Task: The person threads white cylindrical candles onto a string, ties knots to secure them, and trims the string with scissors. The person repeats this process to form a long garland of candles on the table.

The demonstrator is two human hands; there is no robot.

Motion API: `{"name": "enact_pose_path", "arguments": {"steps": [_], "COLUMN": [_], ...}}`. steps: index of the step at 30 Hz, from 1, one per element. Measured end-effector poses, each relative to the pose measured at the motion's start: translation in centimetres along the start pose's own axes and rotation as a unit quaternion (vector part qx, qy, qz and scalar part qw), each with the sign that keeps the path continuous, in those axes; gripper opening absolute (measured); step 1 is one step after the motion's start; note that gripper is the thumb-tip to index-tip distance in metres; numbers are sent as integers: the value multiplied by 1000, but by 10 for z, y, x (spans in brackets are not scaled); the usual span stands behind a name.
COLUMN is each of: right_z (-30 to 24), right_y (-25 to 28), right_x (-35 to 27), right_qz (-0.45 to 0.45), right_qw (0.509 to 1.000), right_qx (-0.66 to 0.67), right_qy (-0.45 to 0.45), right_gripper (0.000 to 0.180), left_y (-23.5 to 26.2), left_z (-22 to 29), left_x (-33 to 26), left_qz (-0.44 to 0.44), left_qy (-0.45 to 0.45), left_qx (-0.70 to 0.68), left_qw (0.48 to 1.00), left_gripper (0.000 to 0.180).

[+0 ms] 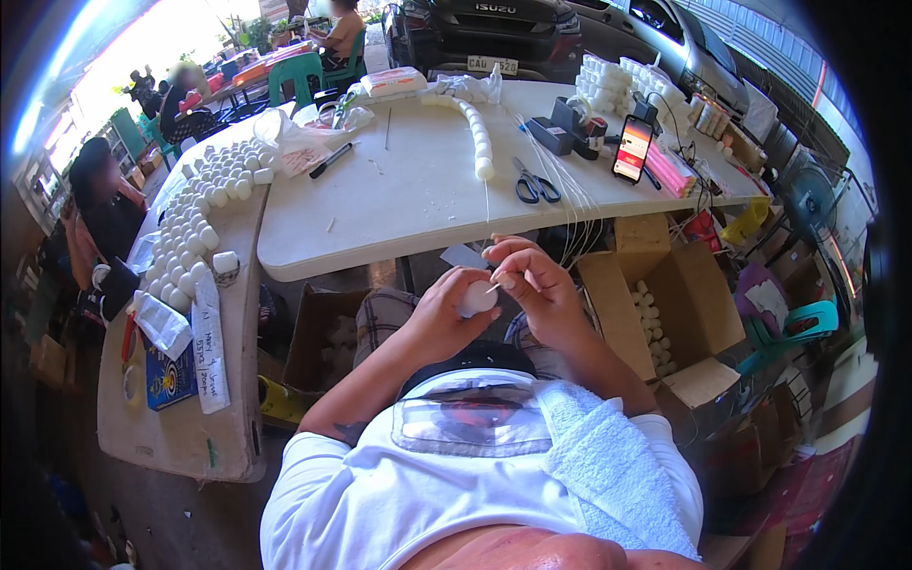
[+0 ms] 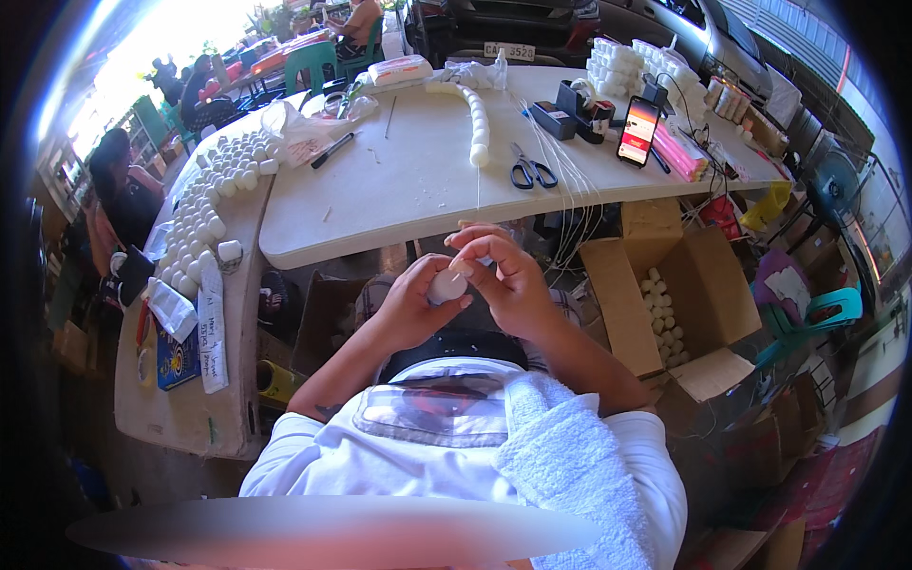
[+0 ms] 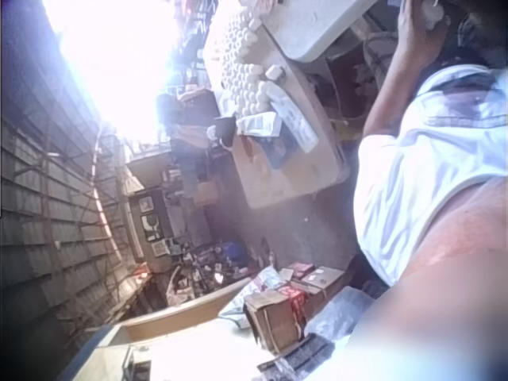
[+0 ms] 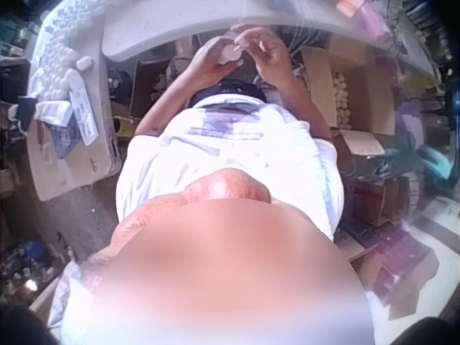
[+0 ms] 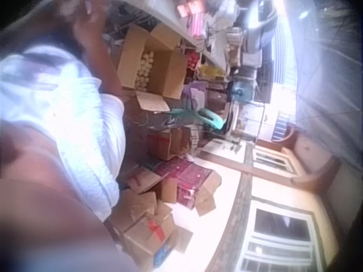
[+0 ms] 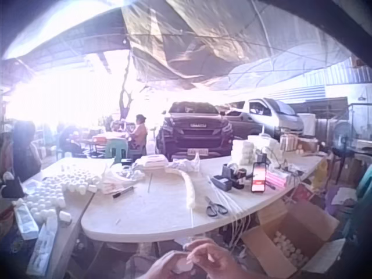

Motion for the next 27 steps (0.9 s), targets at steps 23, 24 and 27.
{"name": "enact_pose_path", "arguments": {"steps": [23,24,27], "right_z": [-13,-14,-21], "right_y": [14,13,9], "right_x": [-9,-8,-12], "right_qz": [-106,-111,-99], "right_qw": [983,980,976], "right_qx": [-151,-166,-192], "right_qy": [-13,9,-20], "right_gripper": [29,27,24], "left_y": [-2,-2,-7], "left_z": [-8,-9,-7], "left_x": [-6,-4,-10], "left_qz": [-111,-101,-72], "left_qy": [-71,-85,-88], "left_qx": [-114,-99,-106], "left_qw": [985,986,988], "left_gripper": [13,12,13]}}
Point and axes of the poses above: each hand's wrist, its own x-axis towards the middle knuckle, its own y-axis out of the back of the hand, z = x × y, the point moved 1 cm from there along x, towards the middle knuckle, and after that the axes turned 9 degrees about -z, right-handed, at the moved point
